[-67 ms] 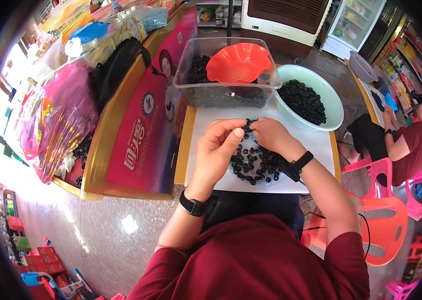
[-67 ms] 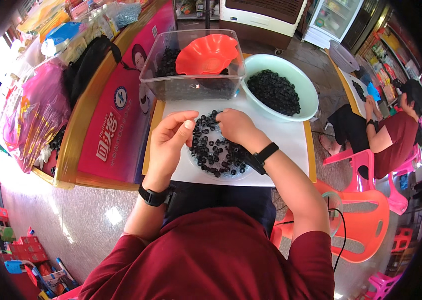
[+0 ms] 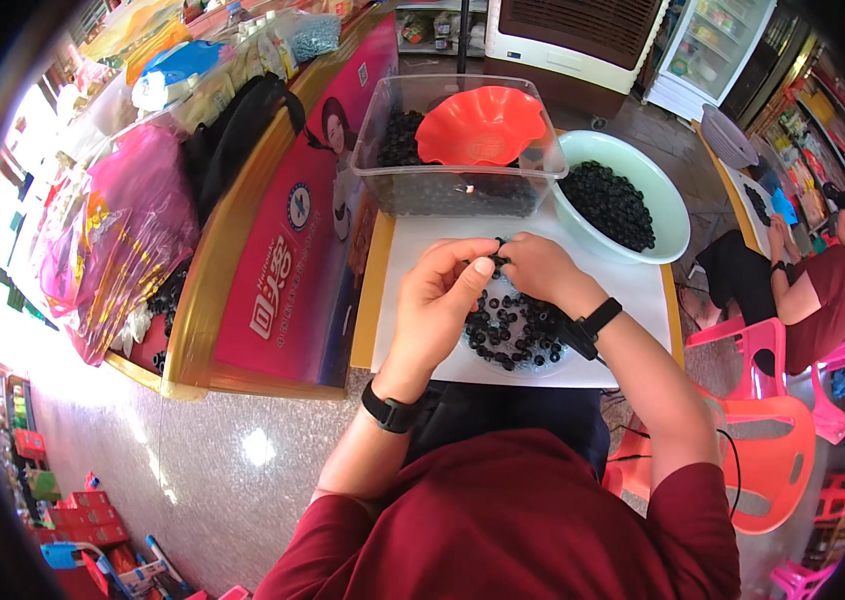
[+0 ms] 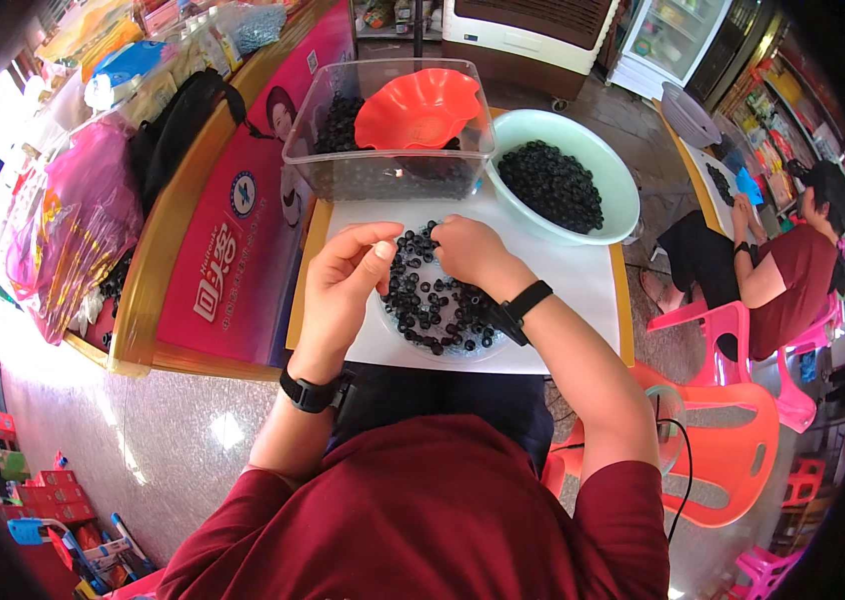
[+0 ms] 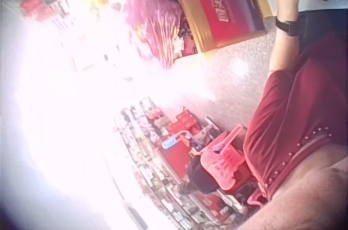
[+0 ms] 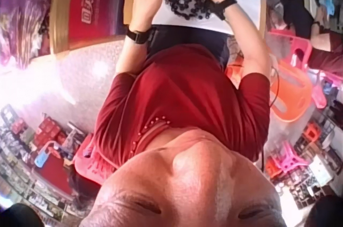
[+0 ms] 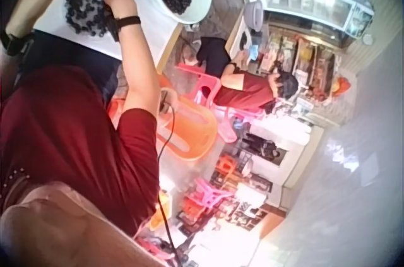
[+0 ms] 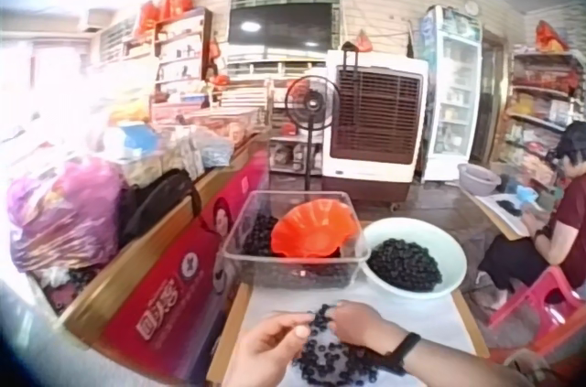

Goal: Manually sorting and processing small black round objects at a table.

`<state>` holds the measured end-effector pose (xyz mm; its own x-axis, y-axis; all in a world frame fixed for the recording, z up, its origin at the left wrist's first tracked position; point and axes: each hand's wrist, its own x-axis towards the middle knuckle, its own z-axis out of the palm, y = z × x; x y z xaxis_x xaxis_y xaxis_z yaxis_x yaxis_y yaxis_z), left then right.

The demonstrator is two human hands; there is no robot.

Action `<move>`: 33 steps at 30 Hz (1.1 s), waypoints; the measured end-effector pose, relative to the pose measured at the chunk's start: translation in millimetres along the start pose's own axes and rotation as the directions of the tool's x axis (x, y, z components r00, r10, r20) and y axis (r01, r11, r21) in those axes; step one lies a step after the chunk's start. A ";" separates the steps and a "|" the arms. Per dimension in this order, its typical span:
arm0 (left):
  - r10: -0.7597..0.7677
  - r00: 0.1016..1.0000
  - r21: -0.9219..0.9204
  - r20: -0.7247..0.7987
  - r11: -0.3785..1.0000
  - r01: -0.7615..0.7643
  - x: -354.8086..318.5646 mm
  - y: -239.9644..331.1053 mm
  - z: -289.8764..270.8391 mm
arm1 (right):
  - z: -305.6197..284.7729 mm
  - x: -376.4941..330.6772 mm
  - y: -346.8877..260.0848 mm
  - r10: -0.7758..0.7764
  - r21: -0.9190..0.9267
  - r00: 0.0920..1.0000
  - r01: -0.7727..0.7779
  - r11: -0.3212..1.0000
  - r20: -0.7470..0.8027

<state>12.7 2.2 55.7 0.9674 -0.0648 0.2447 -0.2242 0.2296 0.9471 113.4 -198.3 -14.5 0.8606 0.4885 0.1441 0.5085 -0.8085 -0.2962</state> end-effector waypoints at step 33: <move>-0.291 0.938 0.361 0.191 0.909 0.209 13.0 -58.1 1.1 | -45.8 -64.4 -35.9 0.302 0.631 0.952 -0.259 0.731 0.040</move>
<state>38.1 -13.0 4.1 0.9498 -0.3128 -0.0066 -0.0445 -0.1558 0.9868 41.0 -215.8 30.1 0.9723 0.2337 0.0101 0.1315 -0.5101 -0.8500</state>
